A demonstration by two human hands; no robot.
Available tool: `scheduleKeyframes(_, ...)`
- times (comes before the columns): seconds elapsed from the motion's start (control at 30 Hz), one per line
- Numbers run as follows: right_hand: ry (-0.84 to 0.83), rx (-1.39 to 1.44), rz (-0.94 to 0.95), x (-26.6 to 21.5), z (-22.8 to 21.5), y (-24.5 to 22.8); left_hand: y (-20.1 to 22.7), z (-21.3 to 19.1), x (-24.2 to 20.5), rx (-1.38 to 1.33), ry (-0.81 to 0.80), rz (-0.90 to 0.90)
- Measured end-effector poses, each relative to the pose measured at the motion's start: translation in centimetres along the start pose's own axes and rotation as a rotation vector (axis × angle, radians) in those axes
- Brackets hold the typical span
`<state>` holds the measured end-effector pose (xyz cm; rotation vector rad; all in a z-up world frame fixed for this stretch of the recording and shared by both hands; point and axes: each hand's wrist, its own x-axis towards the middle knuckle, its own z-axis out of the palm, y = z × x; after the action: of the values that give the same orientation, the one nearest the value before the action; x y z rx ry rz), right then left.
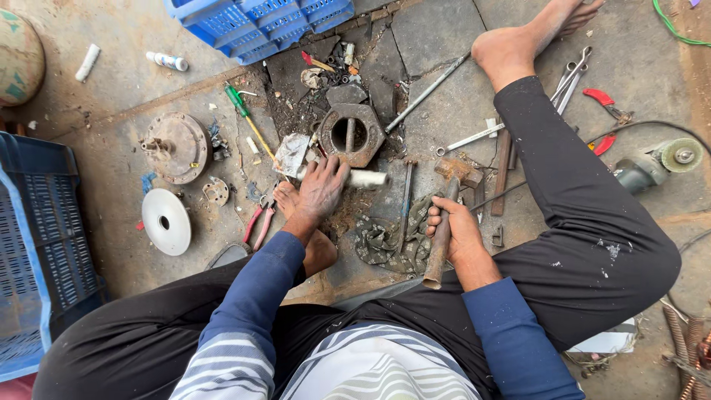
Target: The person sits on the floor and uses an angle grinder to smooth a metal pipe. They then use a hammer to strike the pipe, likely to separate or shape it. The person handles the metal pipe and tools throughout the process.
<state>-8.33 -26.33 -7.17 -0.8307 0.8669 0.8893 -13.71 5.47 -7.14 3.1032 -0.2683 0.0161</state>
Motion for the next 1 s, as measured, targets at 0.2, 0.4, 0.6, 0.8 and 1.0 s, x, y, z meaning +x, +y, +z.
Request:
scheduleKeyframes(0.2, -0.033, -0.011, 0.014, -0.1, 0.2, 0.1, 0.1, -3.2, 3.5, 0.025, 0.11, -0.047)
scheduleKeyframes(0.4, 0.001, 0.022, 0.016, -0.9, 0.3, 0.0, -0.5, -4.3, 5.1, 0.053, 0.137, -0.047)
scheduleKeyframes(0.6, 0.025, 0.027, 0.01, -0.9, 0.5, -0.3, -1.1, -4.1, 5.3, 0.068, 0.152, -0.04)
scheduleKeyframes(0.8, 0.002, 0.018, -0.003, -0.9, 0.5, -0.3, -1.5, -3.1, 5.1, 0.059, 0.136, -0.089)
scheduleKeyframes(1.0, 0.032, -0.012, 0.004, -0.9, 0.9, 0.0, -1.7, -0.5, 6.2, -0.105, -0.077, -0.272)
